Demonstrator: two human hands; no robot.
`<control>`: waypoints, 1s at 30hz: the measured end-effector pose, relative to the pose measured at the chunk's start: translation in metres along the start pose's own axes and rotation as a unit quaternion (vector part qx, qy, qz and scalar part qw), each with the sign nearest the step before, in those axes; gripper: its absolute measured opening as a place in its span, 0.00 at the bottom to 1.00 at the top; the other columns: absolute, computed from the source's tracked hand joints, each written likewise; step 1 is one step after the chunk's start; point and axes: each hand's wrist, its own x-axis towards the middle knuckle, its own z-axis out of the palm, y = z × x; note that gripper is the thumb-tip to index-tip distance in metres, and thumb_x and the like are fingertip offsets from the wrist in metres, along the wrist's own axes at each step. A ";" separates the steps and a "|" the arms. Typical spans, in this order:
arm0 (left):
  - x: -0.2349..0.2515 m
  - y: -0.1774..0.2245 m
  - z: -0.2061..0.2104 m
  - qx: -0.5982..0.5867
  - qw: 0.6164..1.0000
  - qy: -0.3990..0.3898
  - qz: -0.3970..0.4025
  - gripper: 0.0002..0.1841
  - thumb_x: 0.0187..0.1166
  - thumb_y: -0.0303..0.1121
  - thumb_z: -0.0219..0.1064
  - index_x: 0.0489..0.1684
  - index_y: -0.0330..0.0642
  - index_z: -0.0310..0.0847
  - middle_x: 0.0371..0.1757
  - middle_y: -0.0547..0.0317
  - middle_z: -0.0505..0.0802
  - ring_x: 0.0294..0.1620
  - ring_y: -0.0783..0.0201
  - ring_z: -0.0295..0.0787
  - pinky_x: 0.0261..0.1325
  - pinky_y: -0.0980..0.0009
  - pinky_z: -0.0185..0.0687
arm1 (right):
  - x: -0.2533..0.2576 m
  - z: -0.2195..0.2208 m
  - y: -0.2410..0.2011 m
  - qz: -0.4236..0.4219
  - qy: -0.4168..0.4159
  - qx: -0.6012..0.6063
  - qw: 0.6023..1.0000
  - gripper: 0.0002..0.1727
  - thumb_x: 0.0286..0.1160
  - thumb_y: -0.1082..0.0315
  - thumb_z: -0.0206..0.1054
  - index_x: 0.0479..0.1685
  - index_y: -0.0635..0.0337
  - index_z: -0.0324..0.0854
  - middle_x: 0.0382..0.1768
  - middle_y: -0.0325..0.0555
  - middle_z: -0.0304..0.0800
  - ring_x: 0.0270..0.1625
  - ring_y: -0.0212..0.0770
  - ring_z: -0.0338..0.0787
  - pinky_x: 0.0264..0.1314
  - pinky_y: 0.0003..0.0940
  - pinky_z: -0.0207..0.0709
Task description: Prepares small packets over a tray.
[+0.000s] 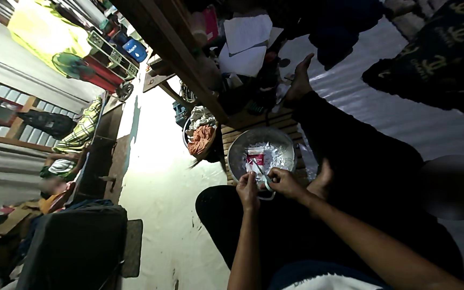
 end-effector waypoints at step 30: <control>0.001 0.008 0.005 -0.007 1.000 0.022 -0.008 0.05 0.84 0.20 0.61 0.36 0.31 0.80 0.18 0.67 0.80 0.12 0.81 0.66 0.17 0.86 0.65 | -0.003 0.002 -0.001 0.007 -0.031 -0.038 0.999 0.19 0.69 0.62 0.76 0.48 0.69 0.82 0.33 0.50 0.81 0.33 0.41 0.77 0.42 0.42 0.73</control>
